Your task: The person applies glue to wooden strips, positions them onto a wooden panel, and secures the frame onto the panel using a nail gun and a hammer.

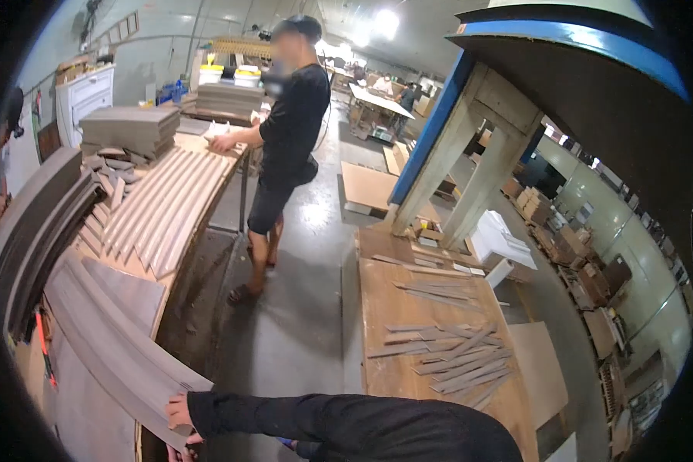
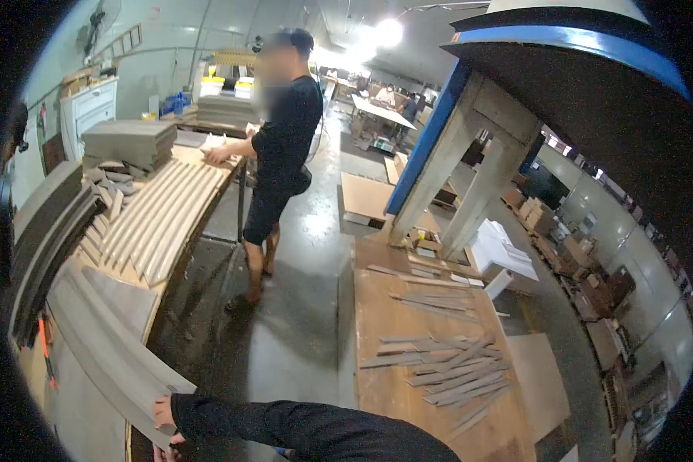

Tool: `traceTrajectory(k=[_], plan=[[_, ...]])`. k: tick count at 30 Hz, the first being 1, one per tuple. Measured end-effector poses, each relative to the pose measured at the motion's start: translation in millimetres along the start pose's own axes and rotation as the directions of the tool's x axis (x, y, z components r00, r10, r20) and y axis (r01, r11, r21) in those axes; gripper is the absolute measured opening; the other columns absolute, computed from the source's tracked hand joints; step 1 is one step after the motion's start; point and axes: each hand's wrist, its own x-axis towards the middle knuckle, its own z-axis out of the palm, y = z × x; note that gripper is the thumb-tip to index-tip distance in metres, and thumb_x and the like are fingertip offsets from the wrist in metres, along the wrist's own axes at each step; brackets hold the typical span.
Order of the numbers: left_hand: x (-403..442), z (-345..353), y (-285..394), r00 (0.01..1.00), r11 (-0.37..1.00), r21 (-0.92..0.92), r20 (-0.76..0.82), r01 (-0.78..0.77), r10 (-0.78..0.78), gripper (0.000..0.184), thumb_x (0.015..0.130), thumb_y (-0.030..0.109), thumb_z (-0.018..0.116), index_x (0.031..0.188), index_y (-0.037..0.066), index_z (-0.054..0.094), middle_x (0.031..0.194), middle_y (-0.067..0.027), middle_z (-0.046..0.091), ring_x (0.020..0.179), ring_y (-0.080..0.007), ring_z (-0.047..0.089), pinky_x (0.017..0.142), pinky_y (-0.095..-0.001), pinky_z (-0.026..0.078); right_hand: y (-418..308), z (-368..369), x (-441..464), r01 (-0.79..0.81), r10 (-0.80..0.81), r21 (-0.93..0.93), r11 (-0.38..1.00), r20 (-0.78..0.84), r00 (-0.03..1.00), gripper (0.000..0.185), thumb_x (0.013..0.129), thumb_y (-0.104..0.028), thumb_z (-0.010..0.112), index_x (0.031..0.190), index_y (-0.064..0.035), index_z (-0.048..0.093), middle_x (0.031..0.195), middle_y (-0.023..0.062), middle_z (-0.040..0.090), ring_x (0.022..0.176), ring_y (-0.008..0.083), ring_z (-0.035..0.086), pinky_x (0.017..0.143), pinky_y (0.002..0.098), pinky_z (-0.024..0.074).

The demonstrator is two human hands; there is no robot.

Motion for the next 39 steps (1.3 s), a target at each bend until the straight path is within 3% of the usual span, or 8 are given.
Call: traceTrajectory(k=[8, 12, 14, 15, 16, 20, 27, 39], plan=[[3, 3, -24, 0.972, 0.982, 0.020, -0.142, -0.186, 0.187, 0.032, 0.071, 0.005, 0.069, 0.101, -0.005, 0.060, 0.085, -0.0183, 0.063, 0.065, -0.0202, 0.057, 0.053, -0.0304, 0.049, 16, 11, 2, 0.063, -0.063, -0.033, 0.997, 0.016, 0.998, 0.045, 0.050, -0.033, 0.069, 0.087, -0.0113, 0.055, 0.088, 0.0079, 0.048, 0.088, 0.0272, 0.044, 0.072, 0.0416, 0.0362], [0, 10, -29, 0.965, 0.995, -0.097, -0.258, 0.018, -0.042, 0.036, 0.070, 0.006, 0.070, 0.103, -0.001, 0.061, 0.087, -0.0181, 0.062, 0.068, -0.0207, 0.058, 0.058, -0.0296, 0.050, 9, 9, 3, 0.076, -0.076, -0.001, 0.997, 0.012, 0.997, 0.042, 0.053, -0.034, 0.066, 0.088, -0.0121, 0.056, 0.090, 0.0094, 0.052, 0.087, 0.0293, 0.049, 0.074, 0.0429, 0.0395], [9, -2, -60, 0.990, 0.949, -0.283, 0.014, 0.139, -0.141, 0.046, 0.082, 0.014, 0.054, 0.123, -0.002, 0.041, 0.112, -0.0153, 0.053, 0.092, -0.0244, 0.057, 0.074, -0.0343, 0.049, 4, 6, 17, -0.003, 0.052, -0.181, 0.983, 0.265, 0.963, 0.045, 0.054, -0.037, 0.066, 0.091, -0.0122, 0.058, 0.085, 0.0119, 0.057, 0.080, 0.0314, 0.054, 0.072, 0.0433, 0.0429], [3, 1, -56, 0.993, 0.926, -0.359, 0.023, 0.116, -0.115, 0.040, 0.080, 0.006, 0.054, 0.118, -0.004, 0.046, 0.111, -0.0151, 0.053, 0.090, -0.0221, 0.057, 0.076, -0.0297, 0.048, 1, 4, 21, 0.041, 0.027, -0.207, 0.977, 0.315, 0.949, 0.047, 0.054, -0.039, 0.066, 0.093, -0.0120, 0.059, 0.081, 0.0132, 0.060, 0.077, 0.0324, 0.057, 0.071, 0.0434, 0.0447], [-3, 3, -57, 0.993, 0.921, -0.380, -0.037, 0.089, -0.112, 0.041, 0.079, 0.004, 0.056, 0.117, -0.004, 0.047, 0.109, -0.0151, 0.055, 0.090, -0.0208, 0.057, 0.075, -0.0291, 0.049, -29, -23, 34, -0.132, 0.261, -0.298, 0.945, 0.448, 0.855, 0.049, 0.055, -0.042, 0.066, 0.093, -0.0112, 0.059, 0.083, 0.0136, 0.060, 0.079, 0.0326, 0.057, 0.072, 0.0432, 0.0443], [-15, 19, -35, 0.990, 0.967, -0.253, -0.137, -0.017, -0.019, 0.039, 0.078, -0.003, 0.056, 0.116, -0.003, 0.050, 0.096, -0.0109, 0.060, 0.080, -0.0148, 0.058, 0.072, -0.0270, 0.050, -8, -13, 18, 0.063, -0.044, -0.151, 0.987, 0.125, 0.991, 0.051, 0.059, -0.038, 0.068, 0.101, -0.0108, 0.058, 0.088, 0.0120, 0.059, 0.084, 0.0292, 0.056, 0.074, 0.0399, 0.0447], [-10, 17, -42, 0.983, 0.950, -0.307, -0.185, -0.067, 0.009, 0.037, 0.078, -0.001, 0.058, 0.114, -0.001, 0.052, 0.095, -0.0101, 0.061, 0.078, -0.0124, 0.059, 0.069, -0.0251, 0.050, -21, -16, 25, 0.003, 0.039, -0.237, 0.972, 0.170, 0.985, 0.058, 0.058, -0.029, 0.073, 0.112, -0.0179, 0.055, 0.117, 0.0070, 0.050, 0.084, 0.0247, 0.053, 0.074, 0.0380, 0.0453], [-1, 19, -36, 0.952, 0.979, 0.013, -0.233, -0.202, 0.199, 0.035, 0.079, -0.003, 0.055, 0.113, 0.006, 0.056, 0.079, -0.0081, 0.062, 0.070, -0.0110, 0.060, 0.066, -0.0220, 0.047, -6, -8, 35, 0.076, -0.028, -0.269, 0.960, 0.176, 0.984, 0.059, 0.055, -0.027, 0.074, 0.110, -0.0155, 0.056, 0.117, 0.0034, 0.052, 0.078, 0.0232, 0.050, 0.069, 0.0352, 0.0449]])
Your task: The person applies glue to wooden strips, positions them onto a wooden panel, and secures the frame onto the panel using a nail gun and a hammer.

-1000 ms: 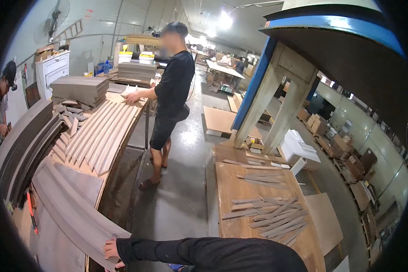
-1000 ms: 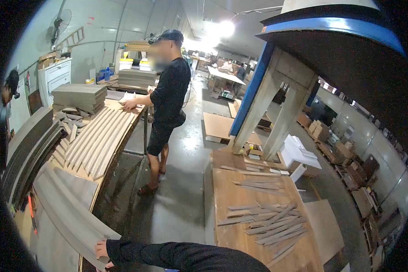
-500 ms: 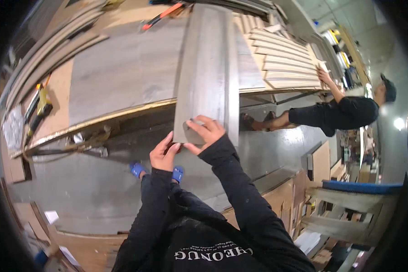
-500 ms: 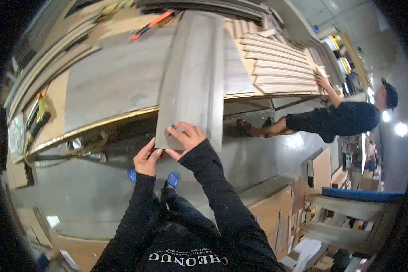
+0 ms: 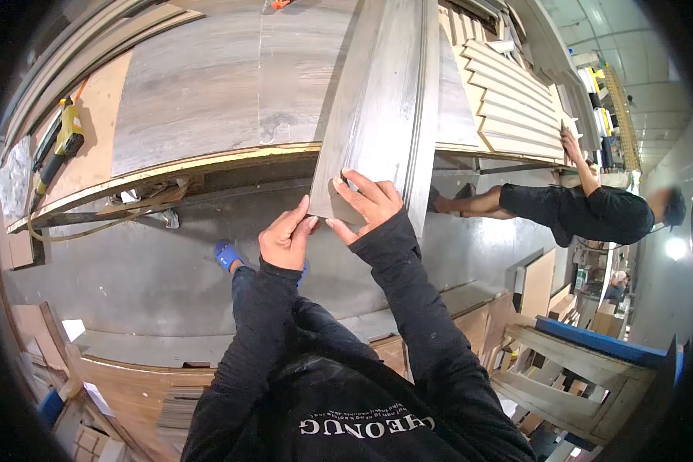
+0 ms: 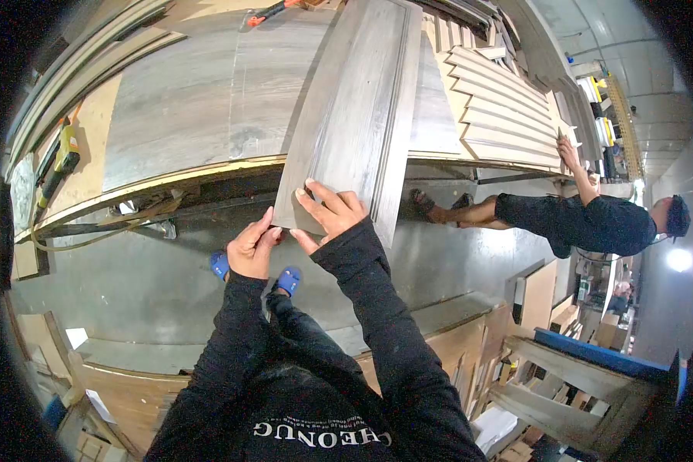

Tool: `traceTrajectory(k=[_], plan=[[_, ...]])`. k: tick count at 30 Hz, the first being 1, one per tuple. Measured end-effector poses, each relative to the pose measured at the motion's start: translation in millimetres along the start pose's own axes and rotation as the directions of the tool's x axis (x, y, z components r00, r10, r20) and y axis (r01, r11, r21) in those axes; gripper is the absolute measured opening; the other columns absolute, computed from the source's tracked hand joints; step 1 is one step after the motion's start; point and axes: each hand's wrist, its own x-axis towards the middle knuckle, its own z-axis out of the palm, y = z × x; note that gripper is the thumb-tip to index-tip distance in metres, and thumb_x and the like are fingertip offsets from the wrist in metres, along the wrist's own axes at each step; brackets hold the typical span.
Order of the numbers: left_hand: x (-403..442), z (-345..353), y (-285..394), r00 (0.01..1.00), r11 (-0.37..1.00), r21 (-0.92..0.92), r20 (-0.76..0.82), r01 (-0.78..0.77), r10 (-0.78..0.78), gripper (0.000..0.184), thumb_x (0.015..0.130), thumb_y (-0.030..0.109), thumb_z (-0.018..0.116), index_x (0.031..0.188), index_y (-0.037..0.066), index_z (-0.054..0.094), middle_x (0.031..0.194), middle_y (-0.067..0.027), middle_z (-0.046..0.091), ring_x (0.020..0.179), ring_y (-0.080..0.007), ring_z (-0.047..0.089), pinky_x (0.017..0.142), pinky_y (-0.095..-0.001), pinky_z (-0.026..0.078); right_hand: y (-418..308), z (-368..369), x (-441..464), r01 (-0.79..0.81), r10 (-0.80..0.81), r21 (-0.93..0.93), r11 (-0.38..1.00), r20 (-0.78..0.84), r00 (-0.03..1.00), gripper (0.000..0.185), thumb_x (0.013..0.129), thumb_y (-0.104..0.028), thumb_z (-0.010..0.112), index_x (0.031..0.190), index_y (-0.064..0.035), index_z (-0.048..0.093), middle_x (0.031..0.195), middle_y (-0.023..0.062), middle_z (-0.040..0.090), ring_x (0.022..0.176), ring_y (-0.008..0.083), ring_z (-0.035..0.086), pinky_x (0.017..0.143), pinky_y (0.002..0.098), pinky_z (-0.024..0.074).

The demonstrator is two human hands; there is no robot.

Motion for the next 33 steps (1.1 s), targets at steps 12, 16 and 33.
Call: traceTrajectory(k=[12, 16, 33], plan=[[-6, 18, 4, 0.990, 0.993, 0.115, -0.138, -0.020, 0.036, 0.041, 0.077, -0.005, 0.053, 0.116, 0.005, 0.053, 0.079, -0.0095, 0.058, 0.067, -0.0135, 0.055, 0.065, -0.0237, 0.044, -3, -8, 6, -0.013, 0.013, 0.038, 0.999, 0.012, 1.000, 0.058, 0.053, -0.019, 0.075, 0.108, -0.0115, 0.058, 0.114, 0.0069, 0.053, 0.077, 0.0246, 0.049, 0.070, 0.0332, 0.0437], [-5, 16, 9, 0.993, 0.996, 0.080, -0.119, 0.030, -0.021, 0.040, 0.077, -0.006, 0.054, 0.116, 0.005, 0.053, 0.079, -0.0091, 0.059, 0.069, -0.0129, 0.056, 0.065, -0.0234, 0.045, 3, -4, 4, -0.007, 0.006, 0.019, 1.000, 0.037, 0.999, 0.057, 0.059, -0.027, 0.071, 0.112, -0.0152, 0.055, 0.119, 0.0033, 0.050, 0.082, 0.0227, 0.049, 0.072, 0.0355, 0.0429], [12, -6, 33, 0.920, 0.582, 0.753, 0.080, -0.307, 0.383, 0.007, 0.067, 0.008, 0.063, 0.067, 0.008, 0.056, 0.059, -0.0070, 0.051, 0.053, -0.0213, 0.054, 0.047, -0.0315, 0.044, 0, -4, 11, 0.055, -0.054, 0.028, 0.998, -0.038, 0.998, 0.056, 0.049, -0.019, 0.073, 0.103, -0.0100, 0.060, 0.110, 0.0100, 0.056, 0.077, 0.0248, 0.054, 0.068, 0.0338, 0.0439]])
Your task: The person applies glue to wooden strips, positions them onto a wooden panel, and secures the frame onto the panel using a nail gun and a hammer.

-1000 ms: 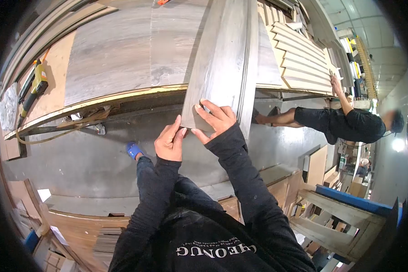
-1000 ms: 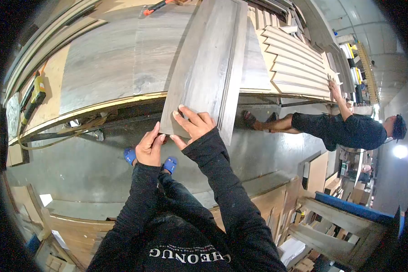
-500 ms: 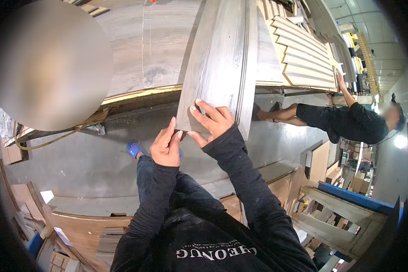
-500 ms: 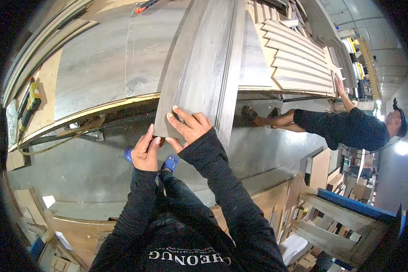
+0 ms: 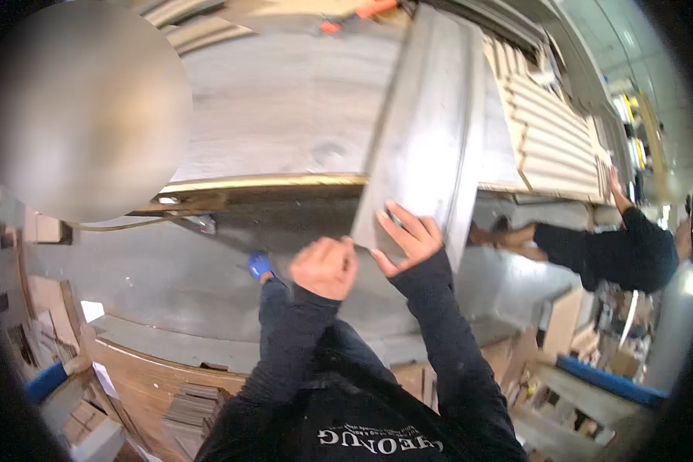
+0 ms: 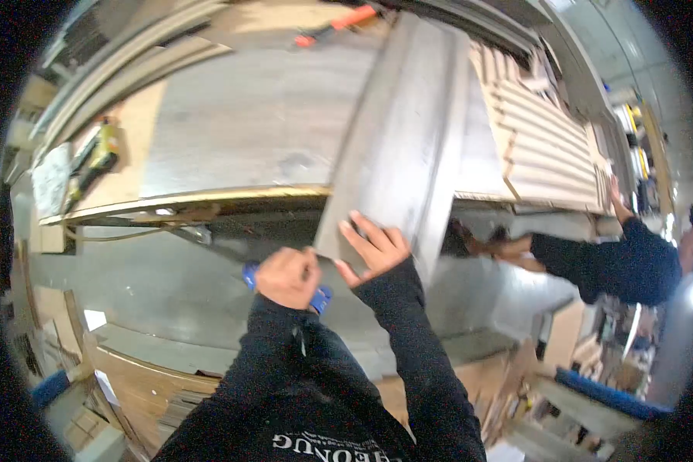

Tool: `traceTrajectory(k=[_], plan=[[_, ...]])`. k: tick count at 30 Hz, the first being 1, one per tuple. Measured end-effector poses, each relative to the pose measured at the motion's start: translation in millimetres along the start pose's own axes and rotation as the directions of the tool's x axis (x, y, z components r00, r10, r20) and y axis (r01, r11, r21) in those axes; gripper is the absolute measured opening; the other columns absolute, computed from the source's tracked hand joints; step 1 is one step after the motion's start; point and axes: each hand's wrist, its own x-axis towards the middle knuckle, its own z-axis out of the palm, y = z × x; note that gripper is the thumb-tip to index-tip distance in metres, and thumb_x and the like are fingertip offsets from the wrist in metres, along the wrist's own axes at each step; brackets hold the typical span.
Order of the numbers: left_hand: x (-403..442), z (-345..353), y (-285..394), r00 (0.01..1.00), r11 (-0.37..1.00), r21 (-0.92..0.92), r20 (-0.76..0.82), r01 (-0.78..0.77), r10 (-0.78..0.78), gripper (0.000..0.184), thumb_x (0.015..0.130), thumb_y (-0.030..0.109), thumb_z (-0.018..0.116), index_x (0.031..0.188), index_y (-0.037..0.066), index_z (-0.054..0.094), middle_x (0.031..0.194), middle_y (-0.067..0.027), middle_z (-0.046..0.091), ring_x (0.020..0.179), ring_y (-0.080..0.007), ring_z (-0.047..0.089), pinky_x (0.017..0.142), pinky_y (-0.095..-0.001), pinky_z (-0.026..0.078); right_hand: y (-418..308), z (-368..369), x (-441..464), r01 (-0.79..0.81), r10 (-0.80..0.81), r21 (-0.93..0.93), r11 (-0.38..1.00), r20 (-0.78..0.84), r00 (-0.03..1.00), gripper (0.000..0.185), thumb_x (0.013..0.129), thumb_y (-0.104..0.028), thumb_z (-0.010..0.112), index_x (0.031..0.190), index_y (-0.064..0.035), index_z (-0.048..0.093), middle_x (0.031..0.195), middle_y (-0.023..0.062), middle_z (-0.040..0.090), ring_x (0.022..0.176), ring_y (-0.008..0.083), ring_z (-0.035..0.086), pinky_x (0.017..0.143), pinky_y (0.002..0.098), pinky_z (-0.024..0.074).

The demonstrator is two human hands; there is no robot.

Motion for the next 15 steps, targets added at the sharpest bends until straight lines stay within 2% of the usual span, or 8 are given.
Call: traceTrajectory(k=[2, 4, 5, 6, 8, 10, 12, 15], plan=[[4, -11, -2, 0.996, 0.982, -0.164, 0.018, 0.090, -0.088, 0.009, 0.065, 0.008, 0.064, 0.064, 0.009, 0.056, 0.059, -0.0070, 0.053, 0.054, -0.0223, 0.055, 0.048, -0.0319, 0.044, 1, -1, -2, 0.038, -0.033, -0.096, 0.995, 0.045, 0.998, 0.053, 0.058, -0.029, 0.070, 0.107, -0.0130, 0.057, 0.112, 0.0084, 0.054, 0.075, 0.0251, 0.053, 0.066, 0.0345, 0.0454], [3, -31, -28, 0.969, 0.933, -0.339, -0.165, 0.120, -0.185, 0.008, 0.063, 0.007, 0.065, 0.069, 0.008, 0.060, 0.064, -0.0084, 0.057, 0.057, -0.0234, 0.056, 0.052, -0.0316, 0.046, 3, 4, -5, 0.077, -0.065, -0.129, 0.989, 0.091, 0.994, 0.056, 0.061, -0.033, 0.068, 0.111, -0.0132, 0.053, 0.113, 0.0110, 0.053, 0.078, 0.0259, 0.055, 0.064, 0.0376, 0.0455], [11, -47, -54, 0.959, 0.924, -0.357, -0.187, 0.137, -0.214, 0.010, 0.063, 0.006, 0.065, 0.070, 0.008, 0.059, 0.065, -0.0086, 0.057, 0.058, -0.0234, 0.056, 0.053, -0.0317, 0.045, 8, 7, -6, 0.023, 0.000, -0.087, 0.996, 0.256, 0.967, 0.056, 0.063, -0.036, 0.064, 0.113, -0.0126, 0.050, 0.114, 0.0143, 0.052, 0.081, 0.0275, 0.057, 0.065, 0.0414, 0.0457], [23, -64, -84, 0.961, 0.939, -0.299, -0.159, 0.173, -0.228, 0.011, 0.063, 0.006, 0.065, 0.072, 0.008, 0.058, 0.067, -0.0089, 0.057, 0.059, -0.0234, 0.056, 0.054, -0.0317, 0.045, 1, -4, 4, -0.003, 0.041, -0.105, 0.994, 0.364, 0.931, 0.055, 0.065, -0.037, 0.061, 0.112, -0.0117, 0.050, 0.114, 0.0167, 0.051, 0.081, 0.0287, 0.057, 0.067, 0.0434, 0.0459], [72, -77, -157, 0.986, 0.986, -0.048, -0.038, 0.158, -0.160, 0.015, 0.063, 0.006, 0.066, 0.076, 0.007, 0.057, 0.069, -0.0093, 0.057, 0.062, -0.0235, 0.056, 0.056, -0.0319, 0.045, 9, 7, -4, 0.017, -0.011, -0.036, 0.999, 0.176, 0.984, 0.054, 0.063, -0.039, 0.063, 0.108, -0.0103, 0.054, 0.111, 0.0115, 0.053, 0.079, 0.0302, 0.056, 0.068, 0.0410, 0.0446], [123, -75, -190, 0.984, 0.974, 0.209, 0.137, 0.087, -0.117, 0.019, 0.063, 0.005, 0.066, 0.079, 0.006, 0.055, 0.072, -0.0098, 0.056, 0.065, -0.0235, 0.056, 0.058, -0.0320, 0.045, 5, 7, -13, 0.013, -0.016, 0.079, 0.997, 0.032, 0.999, 0.056, 0.062, -0.033, 0.065, 0.112, -0.0105, 0.052, 0.122, 0.0125, 0.046, 0.083, 0.0311, 0.050, 0.074, 0.0405, 0.0424], [157, -68, -189, 0.963, 0.950, 0.313, 0.249, 0.019, -0.101, 0.023, 0.063, 0.005, 0.066, 0.083, 0.005, 0.054, 0.075, -0.0103, 0.056, 0.067, -0.0235, 0.056, 0.060, -0.0321, 0.045, 16, 26, -20, 0.047, -0.040, 0.127, 0.991, -0.062, 0.997, 0.059, 0.061, -0.033, 0.065, 0.114, -0.0117, 0.052, 0.123, 0.0107, 0.046, 0.085, 0.0295, 0.047, 0.076, 0.0381, 0.0403], [177, -70, -184, 0.939, 0.934, 0.355, 0.329, -0.030, -0.095, 0.029, 0.063, 0.004, 0.066, 0.088, 0.004, 0.051, 0.079, -0.0110, 0.055, 0.071, -0.0236, 0.055, 0.064, -0.0323, 0.045, 14, 21, -22, 0.046, -0.043, 0.079, 0.996, -0.037, 0.998, 0.059, 0.060, -0.035, 0.064, 0.113, -0.0119, 0.052, 0.123, 0.0089, 0.046, 0.086, 0.0282, 0.045, 0.077, 0.0366, 0.0383]])
